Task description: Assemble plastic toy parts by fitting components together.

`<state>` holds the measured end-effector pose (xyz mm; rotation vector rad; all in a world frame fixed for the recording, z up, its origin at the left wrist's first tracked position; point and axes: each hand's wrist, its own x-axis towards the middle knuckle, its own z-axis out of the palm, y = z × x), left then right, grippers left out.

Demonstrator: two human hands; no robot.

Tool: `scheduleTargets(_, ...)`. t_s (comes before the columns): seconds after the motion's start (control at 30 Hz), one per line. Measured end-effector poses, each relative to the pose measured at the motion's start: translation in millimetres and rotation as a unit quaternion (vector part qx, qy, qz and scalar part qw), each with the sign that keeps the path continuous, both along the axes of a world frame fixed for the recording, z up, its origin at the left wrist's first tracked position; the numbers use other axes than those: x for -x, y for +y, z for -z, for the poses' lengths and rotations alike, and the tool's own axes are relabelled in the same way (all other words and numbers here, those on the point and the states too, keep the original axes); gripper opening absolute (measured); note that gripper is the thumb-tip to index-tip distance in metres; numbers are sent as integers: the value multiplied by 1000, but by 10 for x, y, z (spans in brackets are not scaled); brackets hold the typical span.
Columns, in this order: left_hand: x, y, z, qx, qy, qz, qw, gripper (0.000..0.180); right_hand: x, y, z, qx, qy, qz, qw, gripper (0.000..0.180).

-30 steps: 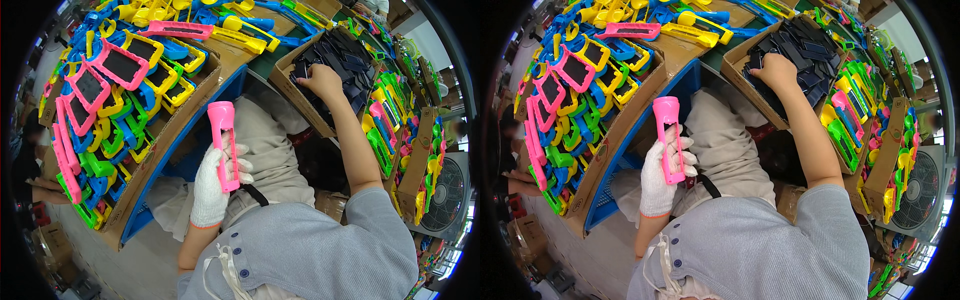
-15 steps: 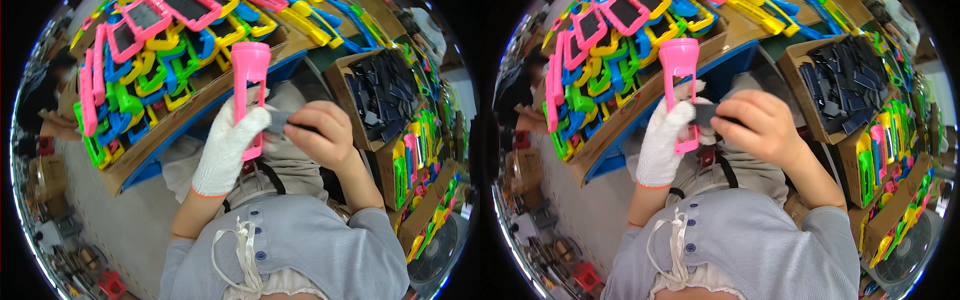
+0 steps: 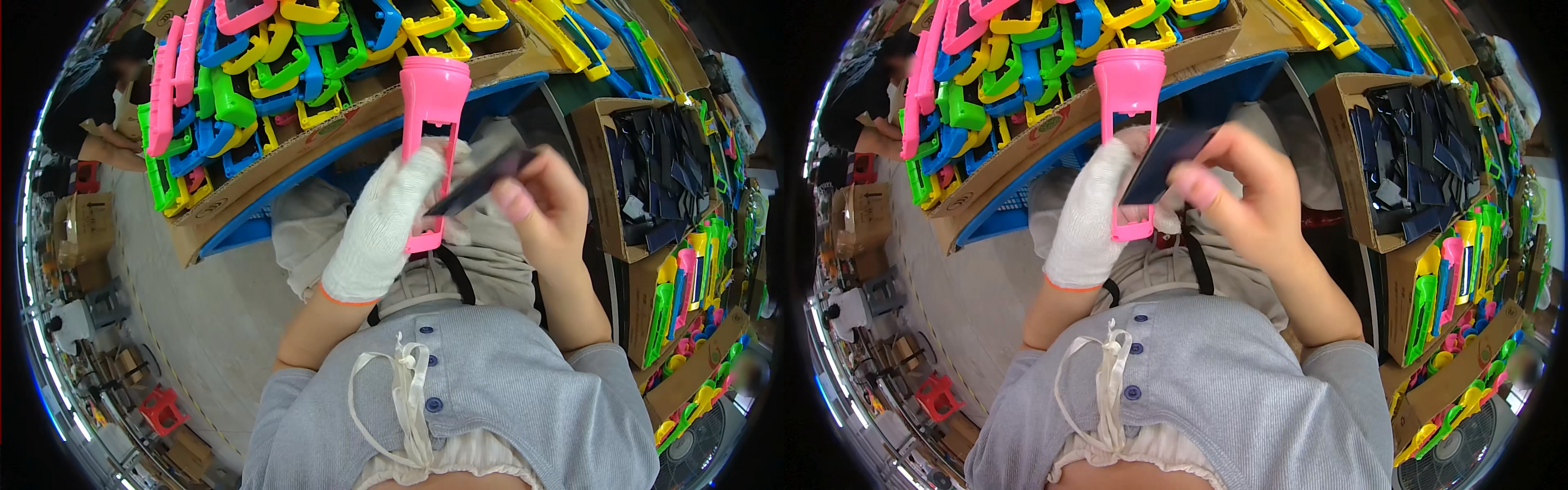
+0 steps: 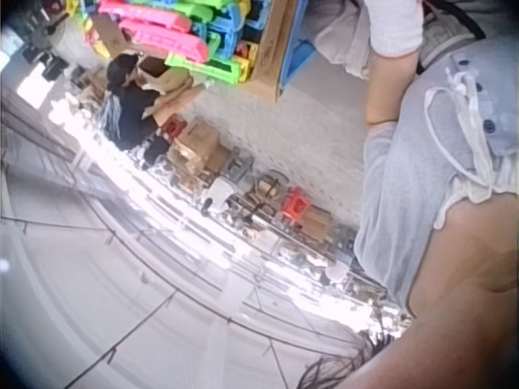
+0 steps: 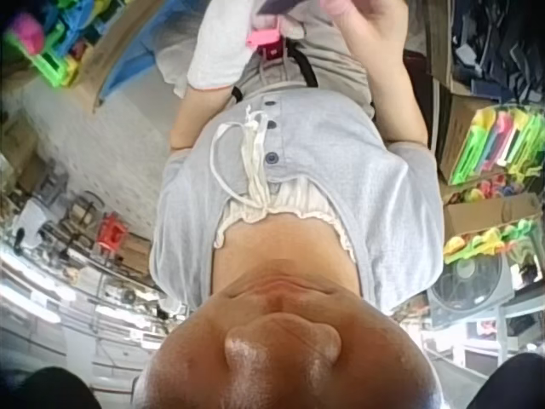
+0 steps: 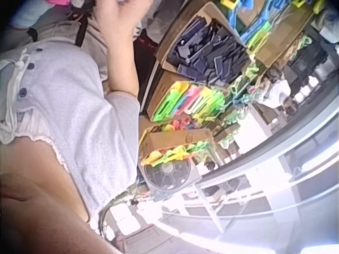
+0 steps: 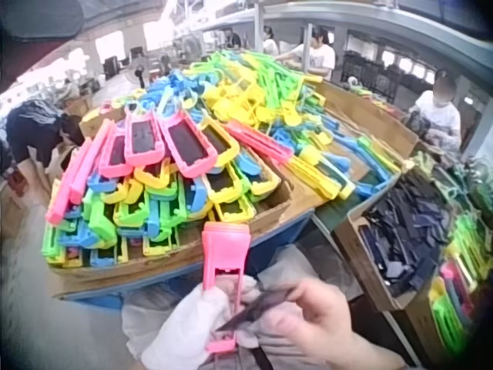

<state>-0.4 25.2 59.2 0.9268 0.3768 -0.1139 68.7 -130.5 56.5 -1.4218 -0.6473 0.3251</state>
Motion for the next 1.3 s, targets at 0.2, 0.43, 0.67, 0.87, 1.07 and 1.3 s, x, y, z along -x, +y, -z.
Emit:
scheduleTargets(0.2,71,-39,218,-189,-95,-95,973,30,34,160,-16,45,94,-7,995,14)
scheduleTargets(0.43,47,-108,235,-304,-159,-132,930,21,92,208,-14,118,-38,8,992,15)
scheduleTargets(0.67,119,-53,171,-349,-142,-99,921,26,117,203,-57,138,78,-23,987,16)
scheduleTargets(0.87,120,-34,135,-218,-190,-57,955,34,20,246,-66,-37,122,-68,990,40)
scheduleTargets(1.07,162,75,-76,-201,-101,-18,974,23,53,271,-126,-67,114,-97,987,45)
scheduleTargets(1.3,131,42,-29,-198,-86,-78,973,22,35,360,-102,-60,88,-71,992,44)
